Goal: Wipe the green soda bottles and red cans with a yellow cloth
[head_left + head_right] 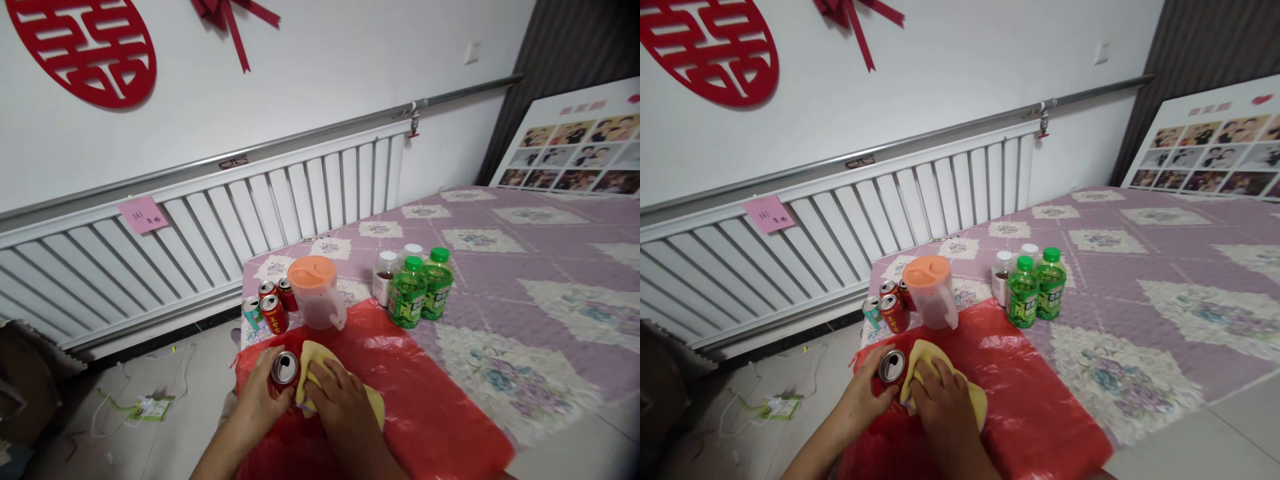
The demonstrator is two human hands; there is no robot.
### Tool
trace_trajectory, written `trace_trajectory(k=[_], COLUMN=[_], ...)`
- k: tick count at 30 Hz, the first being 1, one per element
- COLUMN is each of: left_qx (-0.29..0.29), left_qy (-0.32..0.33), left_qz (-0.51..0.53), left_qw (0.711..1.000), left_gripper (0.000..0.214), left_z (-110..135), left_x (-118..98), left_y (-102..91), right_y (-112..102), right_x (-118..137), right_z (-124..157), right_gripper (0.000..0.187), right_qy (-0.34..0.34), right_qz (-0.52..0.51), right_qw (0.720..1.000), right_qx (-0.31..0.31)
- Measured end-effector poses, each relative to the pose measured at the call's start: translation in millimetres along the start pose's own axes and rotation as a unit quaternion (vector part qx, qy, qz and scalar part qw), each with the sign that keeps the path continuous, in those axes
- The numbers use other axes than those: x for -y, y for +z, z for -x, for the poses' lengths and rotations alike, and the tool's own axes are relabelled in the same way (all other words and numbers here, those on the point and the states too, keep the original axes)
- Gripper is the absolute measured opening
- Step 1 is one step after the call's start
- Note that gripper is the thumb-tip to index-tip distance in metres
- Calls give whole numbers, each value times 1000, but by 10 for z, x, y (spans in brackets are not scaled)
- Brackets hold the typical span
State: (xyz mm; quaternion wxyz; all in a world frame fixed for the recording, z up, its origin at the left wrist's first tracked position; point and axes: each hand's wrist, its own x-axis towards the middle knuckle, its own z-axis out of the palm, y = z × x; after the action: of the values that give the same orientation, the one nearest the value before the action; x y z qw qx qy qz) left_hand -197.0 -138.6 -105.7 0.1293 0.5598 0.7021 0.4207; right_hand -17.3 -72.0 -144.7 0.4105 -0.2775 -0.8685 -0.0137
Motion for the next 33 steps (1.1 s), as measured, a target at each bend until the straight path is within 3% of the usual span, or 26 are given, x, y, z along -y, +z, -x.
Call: trace_trajectory(k=[7, 11, 15, 22, 30, 33], left_qx=[32, 44, 48, 0, 10, 19], left_qy=[-17, -19, -22, 1, -1, -14], left_qz=[11, 24, 15, 6, 16, 27], left_qw=[999, 999, 999, 1000, 1000, 999], left_gripper=[69, 70, 70, 61, 72, 75], left_z=[-1, 3, 21, 27, 27, 20], left_x=[-29, -13, 3, 0, 3, -1], left_y=[-76, -96, -57, 33, 6, -7], right_y=[65, 43, 52, 99, -55, -20], right_x=[-21, 5, 7, -33, 24, 14], right_z=[20, -11, 0, 56, 6, 22], right_gripper=[12, 14, 15, 13, 18, 17], right_qy=[10, 15, 22, 9, 10, 8], right_qz=[24, 31, 26, 22, 4, 12], right_qw=[989, 982, 983, 992, 999, 998], right_qx=[149, 187, 181, 125, 35, 54])
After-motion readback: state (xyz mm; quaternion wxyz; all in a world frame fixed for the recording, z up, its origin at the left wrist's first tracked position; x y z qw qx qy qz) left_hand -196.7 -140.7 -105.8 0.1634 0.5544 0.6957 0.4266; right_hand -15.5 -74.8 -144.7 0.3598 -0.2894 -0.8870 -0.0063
